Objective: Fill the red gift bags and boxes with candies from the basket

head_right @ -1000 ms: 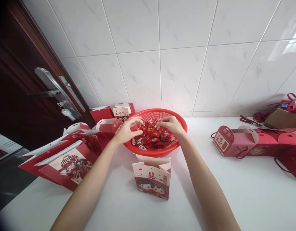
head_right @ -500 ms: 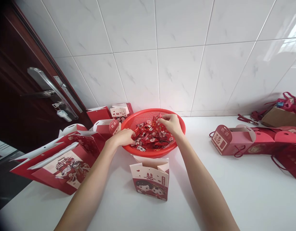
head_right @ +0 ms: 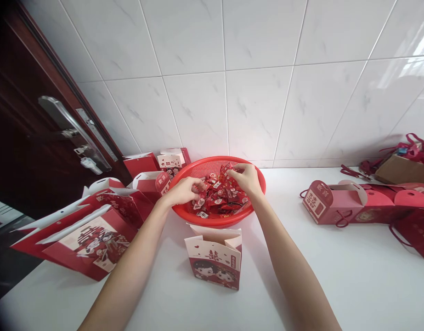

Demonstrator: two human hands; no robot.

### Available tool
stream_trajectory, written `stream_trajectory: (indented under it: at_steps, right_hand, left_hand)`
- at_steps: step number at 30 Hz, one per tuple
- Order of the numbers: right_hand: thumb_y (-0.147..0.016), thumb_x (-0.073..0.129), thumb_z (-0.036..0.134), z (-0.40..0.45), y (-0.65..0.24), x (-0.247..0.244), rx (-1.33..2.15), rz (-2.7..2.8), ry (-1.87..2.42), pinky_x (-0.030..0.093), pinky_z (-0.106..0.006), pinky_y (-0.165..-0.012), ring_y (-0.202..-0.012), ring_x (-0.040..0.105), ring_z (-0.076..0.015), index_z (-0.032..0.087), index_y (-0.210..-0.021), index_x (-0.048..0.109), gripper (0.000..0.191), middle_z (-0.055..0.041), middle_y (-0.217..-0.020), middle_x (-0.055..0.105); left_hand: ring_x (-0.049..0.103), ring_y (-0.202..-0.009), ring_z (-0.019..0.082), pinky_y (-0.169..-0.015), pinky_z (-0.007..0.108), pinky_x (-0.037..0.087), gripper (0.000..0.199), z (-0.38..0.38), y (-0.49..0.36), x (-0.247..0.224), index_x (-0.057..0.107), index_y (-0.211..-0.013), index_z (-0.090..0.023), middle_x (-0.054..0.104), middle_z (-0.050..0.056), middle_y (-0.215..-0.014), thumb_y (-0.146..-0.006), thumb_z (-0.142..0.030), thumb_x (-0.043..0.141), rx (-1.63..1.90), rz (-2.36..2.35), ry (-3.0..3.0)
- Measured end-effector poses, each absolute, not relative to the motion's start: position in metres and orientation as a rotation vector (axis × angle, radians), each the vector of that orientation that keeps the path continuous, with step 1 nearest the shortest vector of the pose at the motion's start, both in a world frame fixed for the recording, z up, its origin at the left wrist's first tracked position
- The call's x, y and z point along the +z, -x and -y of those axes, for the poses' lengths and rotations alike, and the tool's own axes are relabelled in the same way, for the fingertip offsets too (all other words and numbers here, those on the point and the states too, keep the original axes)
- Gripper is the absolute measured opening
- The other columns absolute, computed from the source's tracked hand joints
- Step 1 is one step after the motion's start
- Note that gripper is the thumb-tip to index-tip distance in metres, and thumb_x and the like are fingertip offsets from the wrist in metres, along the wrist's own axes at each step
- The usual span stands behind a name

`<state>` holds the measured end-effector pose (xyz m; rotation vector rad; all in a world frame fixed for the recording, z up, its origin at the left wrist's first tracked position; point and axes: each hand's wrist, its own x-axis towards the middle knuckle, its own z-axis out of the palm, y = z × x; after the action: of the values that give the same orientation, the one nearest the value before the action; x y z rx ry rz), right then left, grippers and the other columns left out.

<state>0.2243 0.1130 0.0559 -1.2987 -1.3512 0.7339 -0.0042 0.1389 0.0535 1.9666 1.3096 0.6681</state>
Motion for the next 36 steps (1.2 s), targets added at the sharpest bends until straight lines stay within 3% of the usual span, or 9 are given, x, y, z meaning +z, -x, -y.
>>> stream_trajectory:
  at_steps: [8,16,25,31,36]
  right_hand:
    - [-0.07,0.067,0.036,-0.114,-0.224,0.057,0.76,1.297,1.227,0.039,-0.028,-0.058,-0.064,0.055,-0.0166,0.018,-0.07,0.067,0.019,-0.002,-0.068,0.065]
    - [-0.074,0.074,0.047,-0.114,-0.222,0.059,1.055,1.276,0.972,0.05,-0.026,-0.066,-0.074,0.063,-0.0163,0.02,-0.087,0.069,0.03,-0.0019,-0.084,0.07]
    - [-0.072,0.083,0.051,-0.106,-0.219,0.064,1.29,1.283,0.887,0.058,-0.029,-0.071,-0.085,0.069,-0.0195,0.022,-0.099,0.069,0.042,-0.0038,-0.096,0.073]
    - [-0.074,0.082,0.053,-0.104,-0.218,0.066,1.241,1.317,0.886,0.055,-0.027,-0.071,-0.081,0.068,-0.017,0.021,-0.099,0.07,0.042,-0.004,-0.097,0.074]
    - [-0.075,0.08,0.056,-0.105,-0.216,0.064,1.241,1.35,0.951,0.054,-0.026,-0.066,-0.076,0.066,-0.0157,0.022,-0.095,0.07,0.042,-0.0025,-0.093,0.071]
  left_hand:
    - [0.072,-0.098,0.025,-0.091,0.042,0.058,0.033,-0.137,0.008,0.056,0.074,-0.091,-0.017,0.078,0.008,-0.103,-0.059,-0.019,0.082,1.092,-1.051,-1.635]
    - [0.065,-0.113,0.025,-0.097,0.039,0.054,0.042,-0.135,-0.006,0.053,0.075,-0.096,-0.017,0.074,0.006,-0.109,-0.054,-0.018,0.083,1.292,-0.953,-1.415]
    - [0.069,-0.102,0.024,-0.096,0.041,0.055,0.042,-0.129,-0.015,0.053,0.076,-0.098,-0.017,0.075,0.003,-0.097,-0.056,-0.015,0.083,1.259,-0.88,-1.283]
    - [0.073,-0.091,0.021,-0.094,0.043,0.059,0.031,-0.124,-0.017,0.057,0.076,-0.092,-0.015,0.077,0.004,-0.095,-0.063,-0.018,0.086,1.18,-0.851,-1.225]
    - [0.071,-0.085,0.02,-0.088,0.042,0.061,0.029,-0.123,-0.018,0.057,0.073,-0.083,-0.014,0.073,0.001,-0.083,-0.06,-0.018,0.089,1.152,-0.845,-1.229]
